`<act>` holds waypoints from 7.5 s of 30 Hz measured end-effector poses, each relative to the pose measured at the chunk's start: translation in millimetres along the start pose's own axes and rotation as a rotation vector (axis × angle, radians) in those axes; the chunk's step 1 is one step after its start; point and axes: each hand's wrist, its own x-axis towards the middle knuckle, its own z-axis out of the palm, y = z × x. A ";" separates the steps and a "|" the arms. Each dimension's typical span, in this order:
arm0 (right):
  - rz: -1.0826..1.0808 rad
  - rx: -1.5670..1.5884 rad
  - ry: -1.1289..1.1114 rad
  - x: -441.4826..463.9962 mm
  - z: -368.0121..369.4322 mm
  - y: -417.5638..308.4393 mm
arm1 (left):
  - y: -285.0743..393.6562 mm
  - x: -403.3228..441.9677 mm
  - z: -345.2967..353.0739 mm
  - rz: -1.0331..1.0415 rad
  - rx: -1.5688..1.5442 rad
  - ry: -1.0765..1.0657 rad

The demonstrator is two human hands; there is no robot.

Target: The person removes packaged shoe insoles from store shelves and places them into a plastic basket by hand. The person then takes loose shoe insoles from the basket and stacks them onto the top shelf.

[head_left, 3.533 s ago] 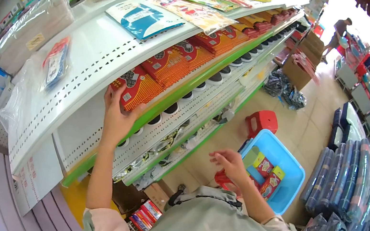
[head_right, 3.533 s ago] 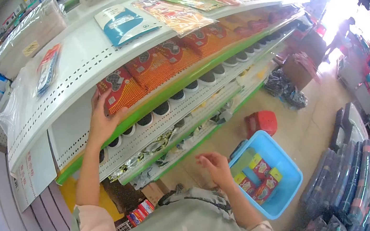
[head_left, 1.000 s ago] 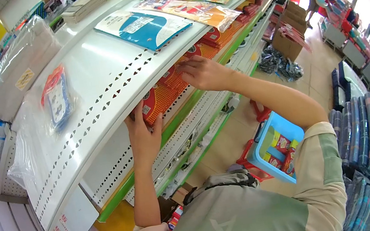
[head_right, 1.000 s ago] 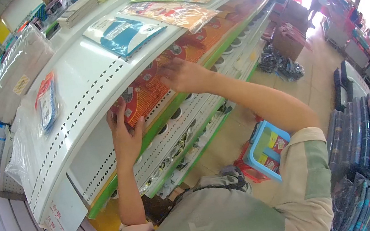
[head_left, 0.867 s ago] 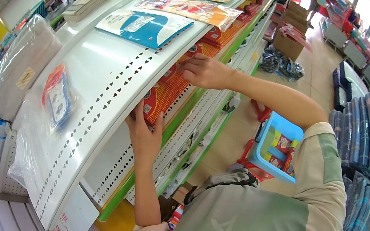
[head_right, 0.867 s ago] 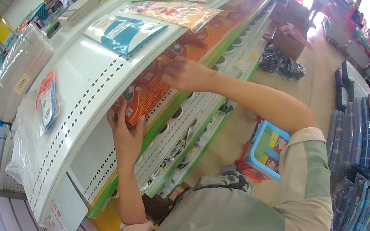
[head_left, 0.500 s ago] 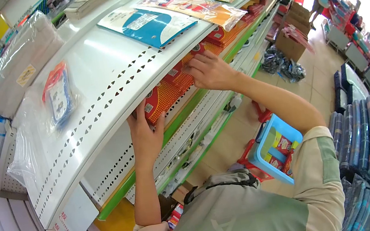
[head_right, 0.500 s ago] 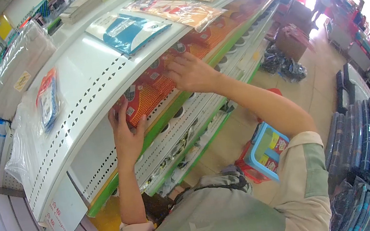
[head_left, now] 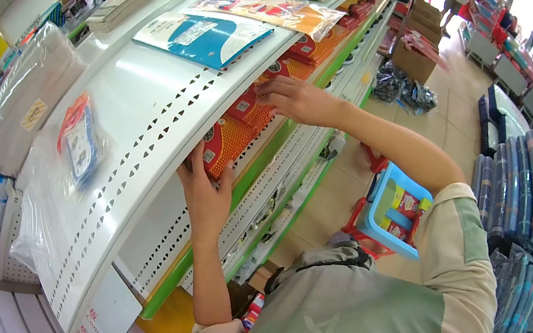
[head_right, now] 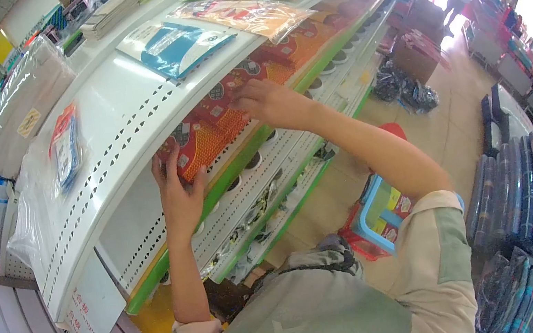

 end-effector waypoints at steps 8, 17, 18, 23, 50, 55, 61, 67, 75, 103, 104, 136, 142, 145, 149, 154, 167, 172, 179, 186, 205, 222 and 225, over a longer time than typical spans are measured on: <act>0.038 -0.006 0.044 -2.1 0.1 -6.9 | -6.9 -0.9 3.2 0.045 -0.010 0.027; 0.229 0.052 0.080 -19.0 -15.5 -31.0 | 3.3 -1.7 -4.1 -0.048 -0.131 -0.017; 0.288 0.044 0.123 -31.7 -17.4 -31.2 | 4.4 -1.5 -2.4 -0.080 -0.177 -0.028; 0.546 0.025 0.341 -122.0 -48.7 -54.5 | -11.7 0.5 6.0 0.096 0.051 0.023; 2.477 0.258 0.078 -798.3 37.9 -284.6 | 183.2 -166.9 211.8 0.024 -0.264 -0.240; 2.500 0.311 0.041 -831.5 50.9 -255.3 | 230.4 -228.1 245.1 0.056 -0.082 -0.748; 2.515 0.374 -0.124 -865.1 78.9 -229.8 | 250.0 -262.6 259.9 -0.147 -0.030 -0.958; 2.582 0.572 0.112 -844.0 73.4 -208.8 | 263.7 -256.4 280.8 -0.140 0.038 -0.987; 2.549 0.734 0.357 -855.3 88.0 -207.7 | 276.5 -243.7 291.4 -0.211 0.017 -0.998; 1.468 1.587 0.530 -384.5 -75.6 -155.9 | 214.5 -207.4 225.3 -0.396 -0.689 -0.640; 1.426 1.593 0.491 -362.3 -74.4 -159.7 | 214.2 -199.4 208.1 -0.396 -0.648 -0.583; 1.230 1.669 0.514 -227.1 14.9 -261.0 | -60.7 15.9 -96.0 -0.846 -0.777 0.052; 1.279 1.644 0.419 -220.9 18.1 -272.7 | -81.0 32.4 -84.7 -0.735 -0.667 0.108; 1.273 1.624 0.408 -219.3 21.0 -273.6 | -92.1 33.1 -83.9 -0.709 -0.743 0.109; 1.265 1.643 0.414 -216.4 23.4 -273.9 | -104.8 29.3 -78.8 -0.584 -0.647 0.169; 1.259 1.606 0.369 -212.7 28.5 -271.7 | -72.6 16.1 -73.1 -0.637 -0.650 0.307; 1.258 1.614 0.317 -209.9 32.6 -266.9 | -101.7 21.2 -64.4 -0.626 -0.672 0.364; 1.316 1.592 0.322 -226.8 22.7 -268.1 | -81.4 22.0 -63.4 -0.540 -0.624 0.277; 1.588 1.436 0.512 -319.8 5.2 -256.5 | 4.1 -32.4 -43.1 0.447 0.199 0.666; 2.047 1.088 0.538 -486.7 13.3 -238.1 | 75.7 -193.3 143.7 -0.299 -0.375 -0.402; 2.012 0.346 -0.658 -802.4 99.7 -200.0 | 222.0 -261.8 271.1 -0.550 -0.066 -0.882; 2.023 0.688 -0.912 -807.4 142.0 -150.6 | 246.0 -280.1 292.4 -0.690 0.028 -0.886; 1.974 0.461 -0.837 -801.5 127.9 -150.9 | 247.2 -281.1 294.2 -0.627 0.031 -0.888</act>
